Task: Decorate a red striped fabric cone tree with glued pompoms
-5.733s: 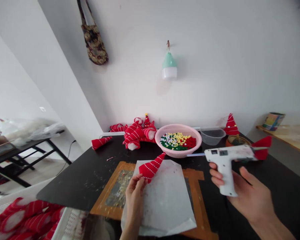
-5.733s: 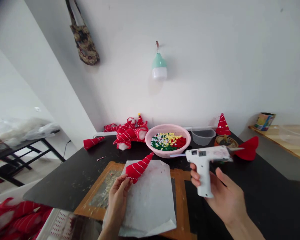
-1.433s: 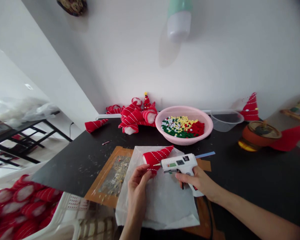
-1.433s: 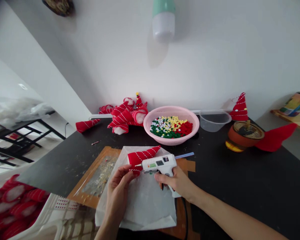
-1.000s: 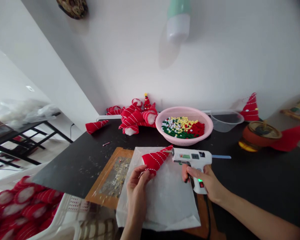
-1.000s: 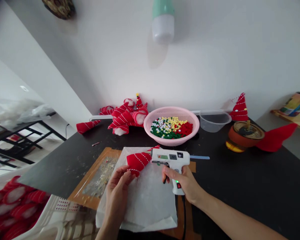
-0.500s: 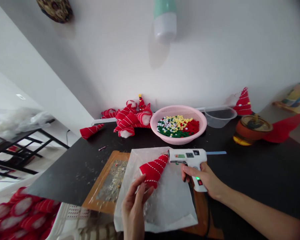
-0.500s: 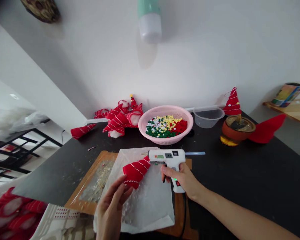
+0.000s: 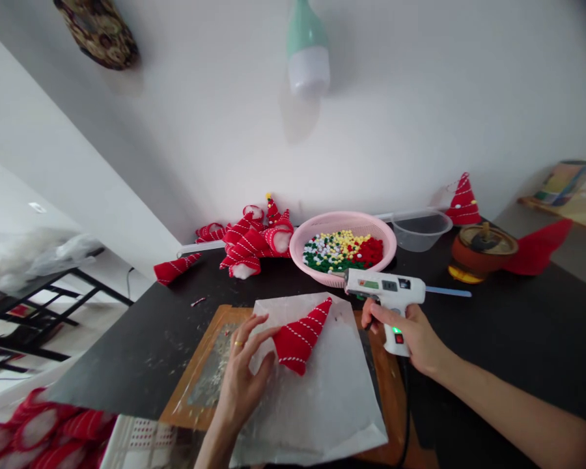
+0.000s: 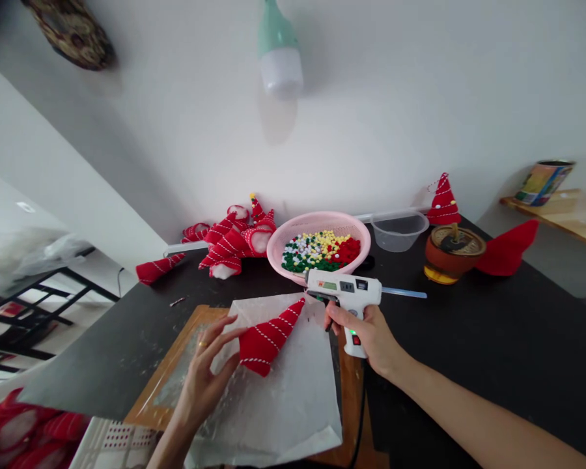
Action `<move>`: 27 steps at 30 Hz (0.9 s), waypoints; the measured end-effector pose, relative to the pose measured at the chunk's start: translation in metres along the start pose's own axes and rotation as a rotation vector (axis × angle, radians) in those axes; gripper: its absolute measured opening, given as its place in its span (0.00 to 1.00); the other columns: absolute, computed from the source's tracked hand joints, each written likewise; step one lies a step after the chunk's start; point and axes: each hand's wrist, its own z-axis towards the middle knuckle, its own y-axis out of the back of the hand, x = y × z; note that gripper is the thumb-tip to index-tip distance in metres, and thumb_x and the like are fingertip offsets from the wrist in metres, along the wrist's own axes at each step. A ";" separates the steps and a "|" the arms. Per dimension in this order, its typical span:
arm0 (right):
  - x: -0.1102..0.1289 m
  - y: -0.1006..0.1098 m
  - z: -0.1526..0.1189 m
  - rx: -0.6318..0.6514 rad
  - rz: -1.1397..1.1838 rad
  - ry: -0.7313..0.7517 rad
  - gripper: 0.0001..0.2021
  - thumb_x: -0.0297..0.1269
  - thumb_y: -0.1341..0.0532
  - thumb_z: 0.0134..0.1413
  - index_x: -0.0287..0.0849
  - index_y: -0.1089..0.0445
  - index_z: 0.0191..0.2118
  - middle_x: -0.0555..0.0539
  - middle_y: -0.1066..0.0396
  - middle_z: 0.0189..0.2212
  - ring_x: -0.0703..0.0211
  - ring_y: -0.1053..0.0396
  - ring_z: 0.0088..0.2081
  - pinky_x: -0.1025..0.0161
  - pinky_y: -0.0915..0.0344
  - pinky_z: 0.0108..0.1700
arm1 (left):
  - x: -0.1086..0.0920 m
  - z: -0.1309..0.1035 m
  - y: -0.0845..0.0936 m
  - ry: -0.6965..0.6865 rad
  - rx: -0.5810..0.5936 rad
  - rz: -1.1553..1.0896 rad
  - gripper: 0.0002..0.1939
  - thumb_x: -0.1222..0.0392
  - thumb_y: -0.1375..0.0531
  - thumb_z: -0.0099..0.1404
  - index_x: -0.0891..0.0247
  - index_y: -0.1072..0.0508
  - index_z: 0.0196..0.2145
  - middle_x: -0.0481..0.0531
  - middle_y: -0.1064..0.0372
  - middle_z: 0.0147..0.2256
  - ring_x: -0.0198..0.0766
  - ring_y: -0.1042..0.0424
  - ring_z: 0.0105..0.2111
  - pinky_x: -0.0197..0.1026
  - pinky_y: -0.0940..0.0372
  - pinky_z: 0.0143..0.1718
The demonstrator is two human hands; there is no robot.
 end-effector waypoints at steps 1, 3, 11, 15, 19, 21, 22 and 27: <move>0.002 0.002 0.001 -0.006 -0.011 0.002 0.15 0.48 0.31 0.56 0.40 0.26 0.31 0.45 0.25 0.28 0.59 0.36 0.27 0.62 0.40 0.30 | -0.001 0.001 -0.001 -0.027 0.046 -0.019 0.20 0.64 0.42 0.65 0.50 0.24 0.53 0.56 0.33 0.60 0.51 0.33 0.60 0.59 0.37 0.60; 0.010 0.007 0.005 -0.039 -0.023 0.066 0.14 0.47 0.31 0.56 0.40 0.26 0.31 0.46 0.25 0.28 0.59 0.35 0.27 0.61 0.39 0.31 | -0.006 -0.001 -0.005 -0.056 0.077 -0.055 0.18 0.64 0.41 0.65 0.52 0.23 0.51 0.57 0.31 0.58 0.50 0.30 0.58 0.54 0.33 0.58; 0.024 0.019 -0.005 -0.029 -0.179 0.079 0.13 0.48 0.32 0.56 0.43 0.24 0.31 0.45 0.25 0.28 0.55 0.33 0.28 0.59 0.36 0.32 | -0.028 -0.025 -0.026 0.062 -0.137 0.020 0.12 0.61 0.38 0.64 0.56 0.24 0.46 0.54 0.27 0.43 0.45 0.26 0.44 0.44 0.29 0.44; -0.001 0.003 -0.017 0.199 -0.286 -0.112 0.12 0.47 0.31 0.53 0.43 0.25 0.33 0.48 0.27 0.27 0.57 0.33 0.28 0.60 0.35 0.32 | -0.035 -0.031 -0.032 -0.042 -0.139 0.081 0.18 0.65 0.42 0.68 0.49 0.22 0.51 0.53 0.30 0.42 0.41 0.27 0.42 0.42 0.29 0.43; -0.019 -0.008 -0.019 0.269 -0.315 -0.098 0.10 0.43 0.31 0.53 0.44 0.27 0.36 0.49 0.27 0.30 0.56 0.31 0.33 0.61 0.33 0.36 | -0.037 -0.031 -0.032 -0.053 -0.163 0.081 0.20 0.67 0.41 0.67 0.47 0.22 0.51 0.53 0.31 0.45 0.41 0.28 0.43 0.43 0.28 0.44; -0.023 -0.010 -0.018 0.274 -0.349 -0.078 0.09 0.42 0.32 0.54 0.44 0.28 0.36 0.49 0.27 0.31 0.56 0.31 0.34 0.60 0.33 0.37 | -0.037 -0.031 -0.031 -0.045 -0.154 0.075 0.20 0.67 0.41 0.67 0.46 0.22 0.51 0.53 0.32 0.51 0.42 0.29 0.45 0.44 0.28 0.45; -0.024 -0.010 -0.018 0.278 -0.360 -0.069 0.09 0.42 0.32 0.54 0.44 0.28 0.37 0.49 0.27 0.31 0.56 0.31 0.34 0.60 0.33 0.37 | -0.037 -0.032 -0.030 -0.045 -0.139 0.074 0.21 0.67 0.41 0.67 0.46 0.22 0.52 0.53 0.33 0.53 0.43 0.29 0.47 0.45 0.28 0.47; -0.027 -0.012 -0.018 0.330 -0.371 -0.087 0.09 0.41 0.32 0.57 0.44 0.27 0.40 0.49 0.26 0.32 0.57 0.31 0.34 0.62 0.33 0.36 | -0.037 -0.033 -0.030 -0.055 -0.071 0.079 0.23 0.67 0.41 0.68 0.46 0.25 0.55 0.52 0.32 0.58 0.47 0.31 0.52 0.49 0.30 0.53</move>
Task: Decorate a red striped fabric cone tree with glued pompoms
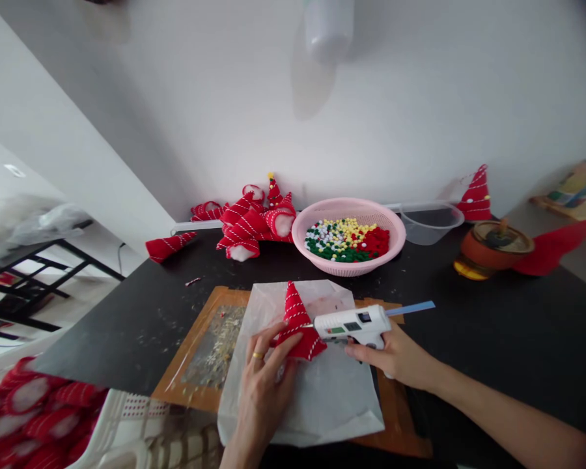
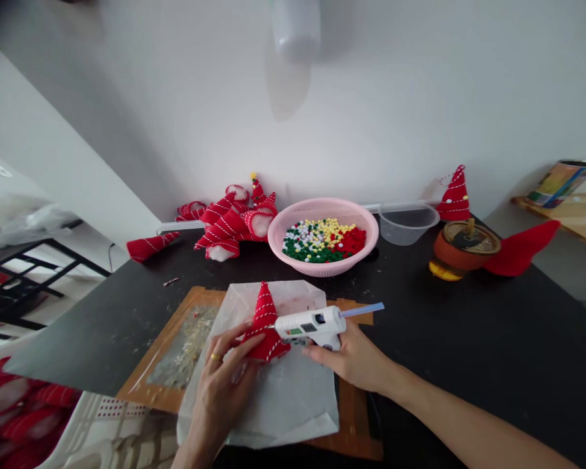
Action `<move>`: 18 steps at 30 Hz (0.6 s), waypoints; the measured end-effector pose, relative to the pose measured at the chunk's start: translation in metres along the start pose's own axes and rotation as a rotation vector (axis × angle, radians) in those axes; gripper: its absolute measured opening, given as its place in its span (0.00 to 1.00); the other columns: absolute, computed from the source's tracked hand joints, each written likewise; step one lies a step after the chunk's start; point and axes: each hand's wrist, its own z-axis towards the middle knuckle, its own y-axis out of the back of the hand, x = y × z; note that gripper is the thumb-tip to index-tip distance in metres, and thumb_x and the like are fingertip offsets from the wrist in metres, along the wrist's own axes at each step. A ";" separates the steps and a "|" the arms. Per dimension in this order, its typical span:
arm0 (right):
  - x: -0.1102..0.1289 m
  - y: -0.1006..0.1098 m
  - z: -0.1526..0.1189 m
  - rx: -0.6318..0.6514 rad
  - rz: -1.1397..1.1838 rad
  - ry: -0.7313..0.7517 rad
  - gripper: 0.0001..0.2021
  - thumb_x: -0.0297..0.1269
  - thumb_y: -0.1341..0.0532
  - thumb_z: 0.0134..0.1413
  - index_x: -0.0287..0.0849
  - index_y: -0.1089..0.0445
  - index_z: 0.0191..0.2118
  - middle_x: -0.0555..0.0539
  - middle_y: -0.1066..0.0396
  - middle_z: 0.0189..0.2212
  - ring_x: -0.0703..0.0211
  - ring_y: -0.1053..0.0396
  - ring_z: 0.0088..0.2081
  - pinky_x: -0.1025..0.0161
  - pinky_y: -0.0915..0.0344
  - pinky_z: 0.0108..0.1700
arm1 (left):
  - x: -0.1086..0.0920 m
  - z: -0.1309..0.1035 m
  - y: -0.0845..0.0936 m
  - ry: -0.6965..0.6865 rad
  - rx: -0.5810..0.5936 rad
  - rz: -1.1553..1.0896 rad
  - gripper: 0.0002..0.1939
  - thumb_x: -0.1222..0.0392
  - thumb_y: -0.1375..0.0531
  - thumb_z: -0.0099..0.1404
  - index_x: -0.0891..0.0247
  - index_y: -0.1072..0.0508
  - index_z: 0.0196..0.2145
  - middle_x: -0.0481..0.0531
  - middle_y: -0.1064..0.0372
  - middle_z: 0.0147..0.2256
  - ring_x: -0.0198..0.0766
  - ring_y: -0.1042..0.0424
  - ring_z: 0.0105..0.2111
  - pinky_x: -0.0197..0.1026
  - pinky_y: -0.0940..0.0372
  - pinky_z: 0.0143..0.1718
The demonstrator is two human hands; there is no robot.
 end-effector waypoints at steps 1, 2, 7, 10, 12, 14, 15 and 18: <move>-0.001 -0.001 0.000 0.011 -0.002 -0.004 0.09 0.41 0.33 0.57 0.44 0.27 0.40 0.49 0.26 0.32 0.57 0.31 0.34 0.62 0.34 0.36 | 0.000 0.000 0.000 0.003 -0.001 -0.003 0.23 0.67 0.41 0.68 0.46 0.25 0.55 0.52 0.32 0.58 0.47 0.31 0.52 0.49 0.30 0.53; -0.001 -0.001 0.000 0.017 -0.006 -0.005 0.08 0.41 0.33 0.57 0.44 0.27 0.40 0.49 0.27 0.32 0.57 0.31 0.33 0.62 0.34 0.36 | 0.000 0.000 -0.001 0.005 -0.003 -0.007 0.23 0.68 0.41 0.68 0.46 0.25 0.55 0.52 0.32 0.58 0.47 0.31 0.52 0.49 0.30 0.54; -0.004 -0.005 0.003 0.000 -0.023 0.019 0.08 0.40 0.32 0.57 0.43 0.26 0.40 0.49 0.26 0.32 0.58 0.30 0.33 0.63 0.33 0.35 | 0.000 0.002 -0.001 -0.018 -0.023 -0.010 0.22 0.69 0.42 0.67 0.48 0.25 0.55 0.52 0.30 0.56 0.46 0.31 0.54 0.49 0.32 0.55; -0.004 -0.005 0.004 0.002 -0.052 0.024 0.08 0.40 0.33 0.58 0.43 0.25 0.40 0.49 0.25 0.31 0.57 0.29 0.33 0.63 0.32 0.36 | -0.001 0.002 -0.001 -0.036 -0.020 0.001 0.22 0.69 0.42 0.67 0.49 0.25 0.55 0.52 0.30 0.56 0.46 0.31 0.54 0.49 0.32 0.55; -0.004 -0.005 0.004 0.005 -0.074 0.035 0.09 0.40 0.33 0.58 0.43 0.25 0.41 0.48 0.23 0.33 0.56 0.28 0.35 0.62 0.31 0.38 | -0.001 0.002 0.000 -0.044 -0.020 0.008 0.22 0.69 0.42 0.68 0.49 0.26 0.55 0.52 0.30 0.56 0.46 0.32 0.54 0.49 0.32 0.55; -0.003 -0.005 0.004 0.005 -0.090 0.047 0.10 0.40 0.34 0.58 0.42 0.24 0.43 0.47 0.21 0.37 0.53 0.26 0.37 0.60 0.30 0.41 | 0.000 0.002 0.000 -0.052 -0.013 0.013 0.22 0.69 0.42 0.69 0.50 0.26 0.55 0.52 0.30 0.57 0.46 0.32 0.55 0.50 0.32 0.55; -0.002 -0.005 0.004 0.004 -0.098 0.050 0.10 0.40 0.34 0.58 0.42 0.24 0.44 0.46 0.21 0.38 0.52 0.25 0.39 0.59 0.29 0.42 | 0.000 0.002 -0.001 -0.059 -0.008 0.014 0.22 0.70 0.42 0.69 0.50 0.26 0.56 0.52 0.30 0.57 0.45 0.33 0.55 0.50 0.32 0.55; 0.000 -0.005 0.003 -0.004 -0.120 0.056 0.11 0.40 0.34 0.58 0.42 0.24 0.44 0.44 0.20 0.40 0.49 0.24 0.40 0.57 0.27 0.43 | 0.001 0.001 -0.001 -0.072 -0.002 0.014 0.21 0.70 0.42 0.69 0.51 0.27 0.56 0.52 0.30 0.58 0.46 0.34 0.56 0.50 0.32 0.56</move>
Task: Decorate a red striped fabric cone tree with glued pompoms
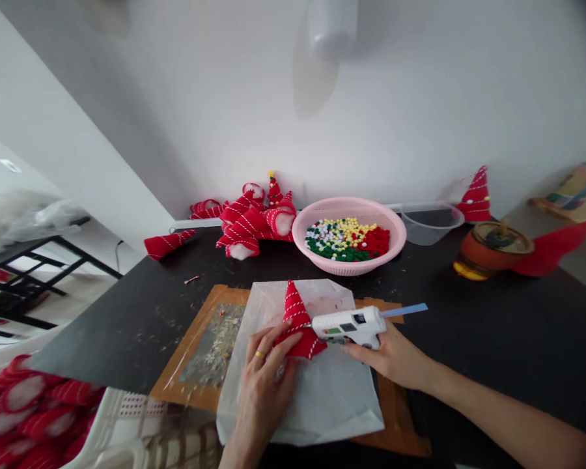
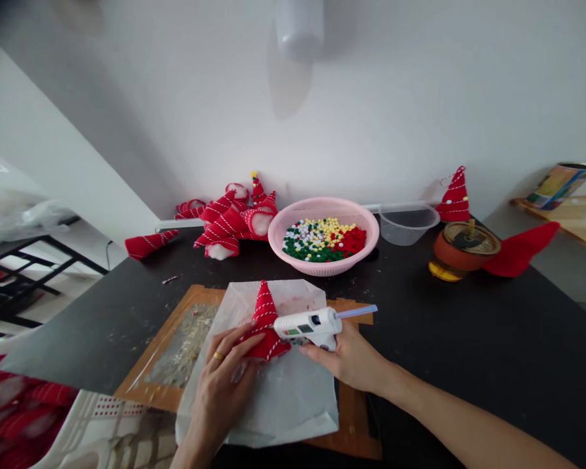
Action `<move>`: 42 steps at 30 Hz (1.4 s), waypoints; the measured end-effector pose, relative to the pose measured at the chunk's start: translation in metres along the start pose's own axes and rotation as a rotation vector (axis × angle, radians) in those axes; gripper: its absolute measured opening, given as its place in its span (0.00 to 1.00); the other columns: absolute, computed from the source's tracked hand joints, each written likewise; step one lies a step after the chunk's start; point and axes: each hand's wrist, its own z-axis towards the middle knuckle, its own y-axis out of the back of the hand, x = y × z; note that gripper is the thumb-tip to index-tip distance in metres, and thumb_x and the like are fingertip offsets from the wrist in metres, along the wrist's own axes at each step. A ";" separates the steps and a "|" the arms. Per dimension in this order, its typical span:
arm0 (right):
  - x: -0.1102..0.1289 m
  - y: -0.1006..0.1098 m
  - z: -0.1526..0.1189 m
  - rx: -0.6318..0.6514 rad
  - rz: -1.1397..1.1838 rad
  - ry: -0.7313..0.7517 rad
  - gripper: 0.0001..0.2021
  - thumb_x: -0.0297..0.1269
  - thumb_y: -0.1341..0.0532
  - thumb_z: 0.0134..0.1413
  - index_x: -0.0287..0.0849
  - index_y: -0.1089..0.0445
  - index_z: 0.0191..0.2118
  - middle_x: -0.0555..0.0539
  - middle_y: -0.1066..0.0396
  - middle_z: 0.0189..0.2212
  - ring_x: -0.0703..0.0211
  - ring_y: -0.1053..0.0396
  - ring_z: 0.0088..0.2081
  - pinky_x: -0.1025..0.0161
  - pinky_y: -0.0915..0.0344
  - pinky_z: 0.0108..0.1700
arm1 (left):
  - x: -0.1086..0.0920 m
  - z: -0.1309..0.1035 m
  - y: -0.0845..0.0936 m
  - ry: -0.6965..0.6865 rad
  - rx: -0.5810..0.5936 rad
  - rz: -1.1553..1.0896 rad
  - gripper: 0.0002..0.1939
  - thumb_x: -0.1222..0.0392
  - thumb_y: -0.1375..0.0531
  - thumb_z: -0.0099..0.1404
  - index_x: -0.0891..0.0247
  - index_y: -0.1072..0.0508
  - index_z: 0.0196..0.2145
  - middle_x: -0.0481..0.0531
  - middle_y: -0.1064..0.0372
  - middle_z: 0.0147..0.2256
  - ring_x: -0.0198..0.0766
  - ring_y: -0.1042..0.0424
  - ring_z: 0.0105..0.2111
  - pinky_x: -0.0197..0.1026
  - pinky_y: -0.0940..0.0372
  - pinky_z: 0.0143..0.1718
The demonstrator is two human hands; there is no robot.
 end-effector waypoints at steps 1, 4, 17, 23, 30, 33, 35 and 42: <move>0.001 0.000 0.000 -0.002 -0.003 0.003 0.11 0.40 0.34 0.57 0.42 0.24 0.44 0.44 0.20 0.40 0.48 0.24 0.41 0.56 0.27 0.44 | 0.000 0.000 0.000 0.000 -0.003 0.000 0.21 0.70 0.42 0.69 0.51 0.27 0.56 0.51 0.30 0.58 0.46 0.34 0.56 0.50 0.32 0.56; 0.003 0.000 0.000 -0.007 -0.011 0.002 0.11 0.41 0.35 0.57 0.42 0.24 0.43 0.42 0.19 0.40 0.46 0.23 0.42 0.54 0.26 0.44 | -0.001 0.001 -0.001 0.007 -0.004 -0.002 0.21 0.70 0.42 0.69 0.51 0.27 0.55 0.51 0.30 0.58 0.45 0.34 0.56 0.50 0.33 0.56; 0.003 0.001 -0.003 -0.042 -0.052 0.024 0.14 0.39 0.36 0.57 0.44 0.26 0.48 0.43 0.20 0.46 0.45 0.23 0.48 0.51 0.27 0.52 | -0.002 -0.001 0.000 0.037 -0.001 -0.031 0.20 0.68 0.42 0.70 0.51 0.28 0.56 0.51 0.30 0.56 0.44 0.33 0.55 0.49 0.34 0.56; 0.004 0.002 -0.004 -0.024 -0.049 0.001 0.13 0.39 0.36 0.57 0.42 0.25 0.47 0.42 0.20 0.44 0.46 0.23 0.46 0.51 0.26 0.50 | -0.002 0.000 -0.001 0.094 0.027 -0.015 0.25 0.67 0.43 0.69 0.55 0.34 0.61 0.54 0.29 0.53 0.47 0.33 0.53 0.51 0.33 0.54; 0.007 0.004 -0.004 -0.008 -0.056 0.005 0.11 0.39 0.37 0.58 0.42 0.25 0.46 0.43 0.19 0.43 0.47 0.23 0.44 0.54 0.27 0.48 | 0.000 -0.003 -0.003 0.131 0.040 0.026 0.28 0.67 0.42 0.67 0.51 0.34 0.63 0.55 0.33 0.52 0.46 0.33 0.51 0.50 0.30 0.52; 0.007 0.005 -0.004 -0.006 -0.068 0.000 0.11 0.39 0.36 0.58 0.42 0.24 0.45 0.43 0.20 0.43 0.47 0.23 0.44 0.54 0.27 0.48 | 0.000 -0.003 -0.003 0.142 0.055 0.023 0.26 0.67 0.42 0.67 0.49 0.31 0.61 0.54 0.34 0.51 0.46 0.33 0.51 0.49 0.30 0.51; 0.006 0.005 -0.004 0.004 -0.054 -0.013 0.11 0.39 0.36 0.58 0.42 0.24 0.45 0.43 0.20 0.42 0.47 0.23 0.44 0.54 0.27 0.47 | -0.001 -0.003 -0.003 0.151 0.052 0.019 0.25 0.68 0.42 0.66 0.49 0.30 0.59 0.54 0.35 0.51 0.46 0.33 0.50 0.49 0.30 0.51; 0.003 0.001 -0.004 -0.092 0.121 -0.059 0.14 0.44 0.34 0.58 0.43 0.26 0.46 0.45 0.21 0.40 0.52 0.24 0.40 0.58 0.27 0.44 | -0.003 0.000 -0.002 0.144 0.030 0.002 0.22 0.70 0.43 0.64 0.52 0.26 0.53 0.55 0.33 0.50 0.46 0.31 0.49 0.50 0.29 0.50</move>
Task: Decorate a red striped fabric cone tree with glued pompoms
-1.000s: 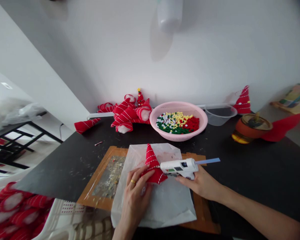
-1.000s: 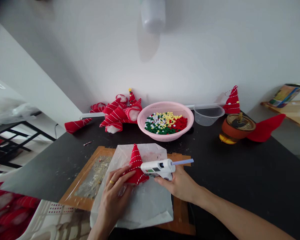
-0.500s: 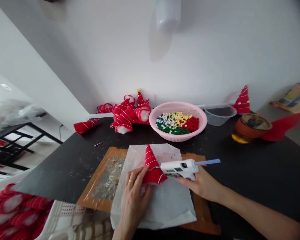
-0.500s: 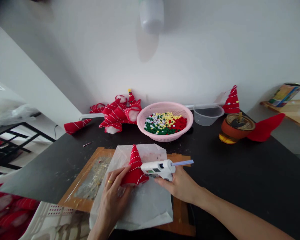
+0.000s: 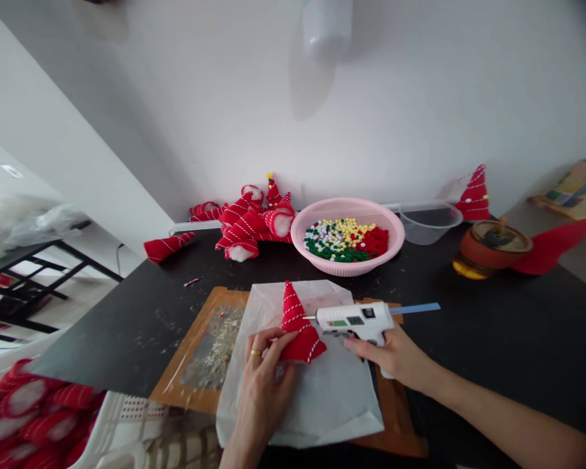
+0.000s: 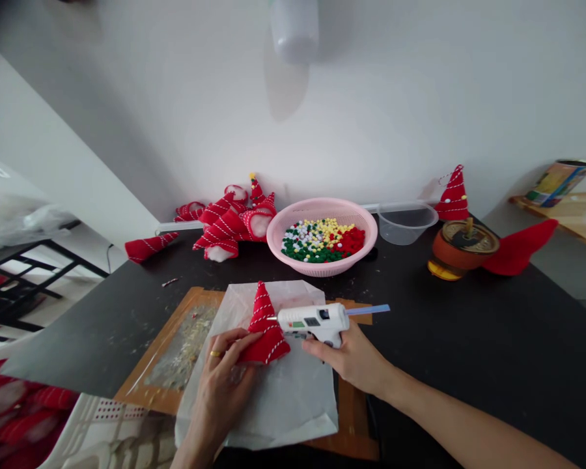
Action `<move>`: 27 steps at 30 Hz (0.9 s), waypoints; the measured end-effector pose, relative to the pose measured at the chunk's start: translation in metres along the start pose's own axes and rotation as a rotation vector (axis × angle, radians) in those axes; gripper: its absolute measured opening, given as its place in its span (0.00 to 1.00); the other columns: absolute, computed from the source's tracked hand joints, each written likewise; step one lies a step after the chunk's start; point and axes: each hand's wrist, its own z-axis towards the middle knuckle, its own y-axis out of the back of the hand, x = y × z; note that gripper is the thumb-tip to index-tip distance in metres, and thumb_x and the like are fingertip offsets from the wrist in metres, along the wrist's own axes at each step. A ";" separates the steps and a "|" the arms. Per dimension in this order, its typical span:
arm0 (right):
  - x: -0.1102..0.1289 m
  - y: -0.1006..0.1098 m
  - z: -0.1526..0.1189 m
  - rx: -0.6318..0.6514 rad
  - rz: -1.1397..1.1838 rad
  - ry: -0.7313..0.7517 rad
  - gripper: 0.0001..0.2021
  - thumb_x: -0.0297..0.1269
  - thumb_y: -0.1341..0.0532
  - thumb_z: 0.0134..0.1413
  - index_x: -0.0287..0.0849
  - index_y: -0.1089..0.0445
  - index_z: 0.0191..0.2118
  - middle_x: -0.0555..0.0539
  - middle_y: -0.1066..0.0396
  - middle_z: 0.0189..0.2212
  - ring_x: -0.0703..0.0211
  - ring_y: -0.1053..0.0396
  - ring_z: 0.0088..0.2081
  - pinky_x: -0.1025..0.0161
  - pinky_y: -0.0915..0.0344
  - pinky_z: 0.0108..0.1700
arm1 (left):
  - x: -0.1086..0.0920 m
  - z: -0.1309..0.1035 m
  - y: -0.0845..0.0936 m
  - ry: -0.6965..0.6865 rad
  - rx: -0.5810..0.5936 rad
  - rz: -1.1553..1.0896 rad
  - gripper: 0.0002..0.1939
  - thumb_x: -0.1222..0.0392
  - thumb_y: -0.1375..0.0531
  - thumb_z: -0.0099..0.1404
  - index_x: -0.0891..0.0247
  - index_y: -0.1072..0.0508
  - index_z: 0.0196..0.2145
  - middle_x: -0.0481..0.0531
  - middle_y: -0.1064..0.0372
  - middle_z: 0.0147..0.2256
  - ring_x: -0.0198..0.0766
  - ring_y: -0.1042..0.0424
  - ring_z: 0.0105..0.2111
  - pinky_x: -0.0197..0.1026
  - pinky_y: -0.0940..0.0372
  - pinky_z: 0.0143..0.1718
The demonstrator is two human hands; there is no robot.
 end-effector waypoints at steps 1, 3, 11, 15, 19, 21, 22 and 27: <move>0.001 0.000 0.000 -0.027 0.030 -0.022 0.14 0.46 0.34 0.57 0.43 0.26 0.44 0.46 0.22 0.36 0.53 0.25 0.37 0.58 0.28 0.40 | 0.000 0.000 0.000 0.001 -0.001 0.000 0.22 0.70 0.43 0.64 0.52 0.26 0.53 0.55 0.32 0.49 0.46 0.31 0.49 0.50 0.29 0.50; 0.003 0.000 0.001 -0.060 0.067 -0.058 0.14 0.49 0.34 0.56 0.43 0.26 0.37 0.49 0.26 0.27 0.56 0.28 0.30 0.60 0.29 0.35 | -0.001 0.001 0.000 0.004 -0.003 -0.002 0.22 0.70 0.43 0.63 0.53 0.25 0.52 0.55 0.32 0.49 0.46 0.31 0.49 0.49 0.29 0.49; 0.007 0.001 0.006 0.003 0.010 -0.016 0.11 0.45 0.34 0.56 0.43 0.27 0.38 0.50 0.27 0.28 0.58 0.31 0.31 0.61 0.31 0.36 | -0.001 -0.002 0.002 -0.011 -0.012 -0.081 0.23 0.72 0.44 0.61 0.52 0.24 0.50 0.52 0.32 0.48 0.43 0.30 0.48 0.46 0.30 0.49; 0.002 -0.001 0.007 0.035 -0.005 -0.016 0.11 0.43 0.34 0.57 0.43 0.26 0.42 0.49 0.25 0.31 0.57 0.29 0.33 0.61 0.30 0.38 | 0.000 -0.003 0.003 -0.001 -0.015 -0.096 0.23 0.72 0.44 0.61 0.52 0.24 0.50 0.53 0.33 0.48 0.43 0.31 0.49 0.47 0.31 0.51; 0.000 -0.005 0.008 0.044 -0.010 0.011 0.13 0.40 0.34 0.57 0.44 0.26 0.47 0.48 0.23 0.35 0.54 0.26 0.37 0.60 0.29 0.40 | 0.000 -0.002 0.003 0.007 -0.019 -0.094 0.22 0.70 0.43 0.62 0.53 0.24 0.50 0.54 0.34 0.52 0.46 0.32 0.52 0.50 0.31 0.53; 0.001 -0.006 0.009 0.030 -0.021 0.018 0.12 0.39 0.34 0.56 0.43 0.25 0.46 0.47 0.22 0.38 0.52 0.25 0.40 0.57 0.28 0.43 | -0.001 0.000 0.004 0.007 -0.015 -0.094 0.21 0.71 0.43 0.62 0.53 0.24 0.50 0.55 0.35 0.56 0.46 0.32 0.52 0.50 0.31 0.52; 0.001 -0.007 0.010 0.022 -0.028 0.025 0.12 0.38 0.34 0.56 0.43 0.25 0.45 0.46 0.21 0.40 0.51 0.25 0.42 0.56 0.28 0.46 | -0.002 0.000 0.005 0.002 -0.011 -0.092 0.22 0.71 0.43 0.61 0.54 0.24 0.49 0.55 0.35 0.58 0.47 0.32 0.52 0.51 0.31 0.52; 0.003 -0.008 0.011 0.028 -0.059 0.105 0.15 0.37 0.34 0.57 0.45 0.26 0.50 0.45 0.21 0.47 0.49 0.24 0.48 0.52 0.30 0.55 | -0.006 0.003 0.007 -0.033 0.013 -0.076 0.23 0.74 0.44 0.60 0.55 0.25 0.49 0.53 0.34 0.61 0.48 0.34 0.54 0.54 0.32 0.54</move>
